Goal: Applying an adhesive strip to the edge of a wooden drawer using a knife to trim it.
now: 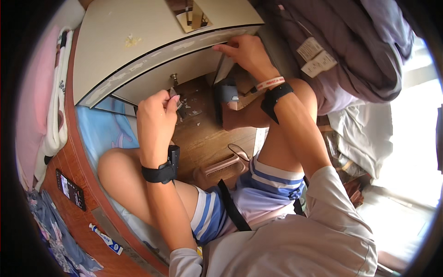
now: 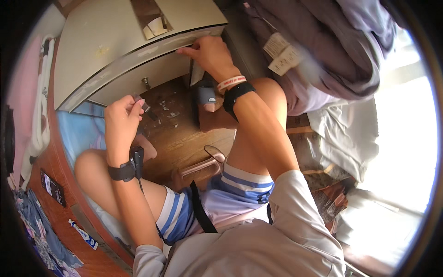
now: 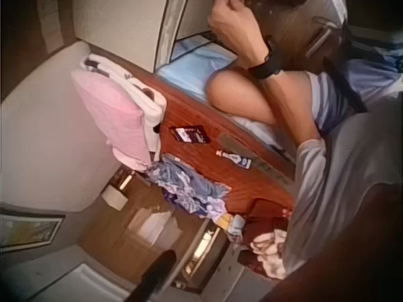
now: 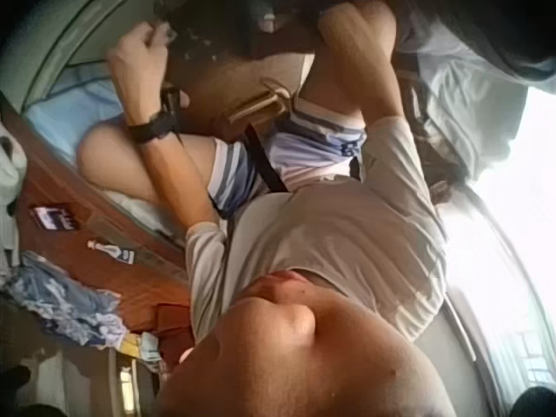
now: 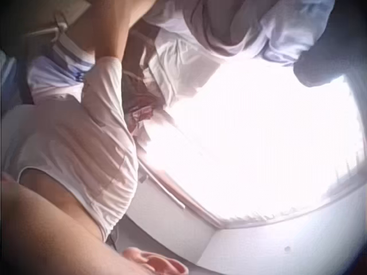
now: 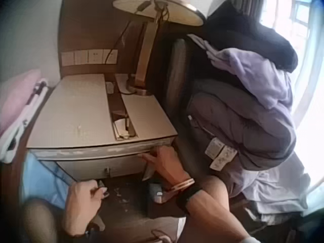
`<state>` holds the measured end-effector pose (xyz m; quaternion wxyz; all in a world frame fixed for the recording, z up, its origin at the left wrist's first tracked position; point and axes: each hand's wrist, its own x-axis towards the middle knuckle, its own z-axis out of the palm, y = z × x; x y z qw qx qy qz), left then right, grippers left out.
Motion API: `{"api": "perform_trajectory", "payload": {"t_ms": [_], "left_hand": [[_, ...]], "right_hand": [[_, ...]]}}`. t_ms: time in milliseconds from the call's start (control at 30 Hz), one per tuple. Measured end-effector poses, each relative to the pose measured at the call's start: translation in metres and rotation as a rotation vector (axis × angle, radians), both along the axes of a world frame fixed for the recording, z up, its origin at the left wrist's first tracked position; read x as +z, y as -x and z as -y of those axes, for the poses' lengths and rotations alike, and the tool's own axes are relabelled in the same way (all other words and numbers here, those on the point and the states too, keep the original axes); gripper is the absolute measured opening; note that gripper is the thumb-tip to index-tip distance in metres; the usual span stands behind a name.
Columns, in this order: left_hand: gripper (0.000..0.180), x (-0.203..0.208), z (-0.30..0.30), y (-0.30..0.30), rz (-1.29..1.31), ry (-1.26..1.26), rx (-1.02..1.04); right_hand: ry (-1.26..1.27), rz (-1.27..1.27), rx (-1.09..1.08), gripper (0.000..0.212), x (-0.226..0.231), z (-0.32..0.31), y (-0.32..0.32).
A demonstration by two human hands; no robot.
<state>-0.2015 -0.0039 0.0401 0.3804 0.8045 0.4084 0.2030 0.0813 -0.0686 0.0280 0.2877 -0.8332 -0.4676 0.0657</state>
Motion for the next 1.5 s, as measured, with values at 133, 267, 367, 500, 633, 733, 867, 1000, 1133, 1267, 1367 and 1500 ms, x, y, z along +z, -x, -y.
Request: {"api": "perform_trajectory", "payload": {"t_ms": [133,267,367,500,633,733,867,1000,1133,1267,1367,1500], "left_hand": [[0.018,0.01,0.001,-0.006,-0.047,-0.046,-0.003],[0.02,-0.008,0.0,-0.021,0.051,0.019,-0.047],[0.02,-0.008,0.007,-0.03,0.017,0.076,-0.029],[0.02,-0.008,0.008,-0.031,0.037,0.061,-0.034],[0.02,-0.009,0.005,-0.03,0.04,0.056,-0.006],[0.02,-0.006,0.005,-0.029,0.009,0.013,0.001],[0.021,-0.005,0.006,-0.021,-0.057,-0.043,0.017],[0.024,-0.013,0.015,-0.025,-0.002,-0.138,0.022],[0.021,-0.006,0.016,-0.026,0.002,-0.175,0.032],[0.02,-0.007,0.012,-0.018,0.021,-0.176,0.063],[0.02,-0.007,0.01,-0.015,0.0,-0.156,0.064],[0.019,-0.004,0.008,-0.013,0.002,-0.155,0.078]], "right_hand": [[0.011,0.006,-0.025,0.049,0.002,-0.013,0.009],[-0.048,-0.165,-0.015,0.042,0.008,-0.01,0.016],[-0.14,-0.347,-0.026,0.034,0.011,-0.006,0.016],[-0.277,-0.907,-0.071,0.027,0.01,0.005,0.014],[-0.352,-1.452,-0.181,0.025,0.009,0.012,0.007],[-0.401,-1.652,-0.169,0.022,0.01,0.006,0.009],[-0.488,-1.807,-0.182,0.022,-0.002,0.002,0.02],[-0.494,-1.854,-0.022,0.023,-0.022,0.01,0.004],[-0.561,-1.778,-0.128,0.03,-0.009,0.011,0.008],[-0.559,-1.72,-0.158,0.033,-0.003,0.005,0.027],[-0.657,-1.683,-0.182,0.034,-0.004,0.01,0.024],[-0.664,-1.731,-0.129,0.035,0.002,0.007,0.033]]}}
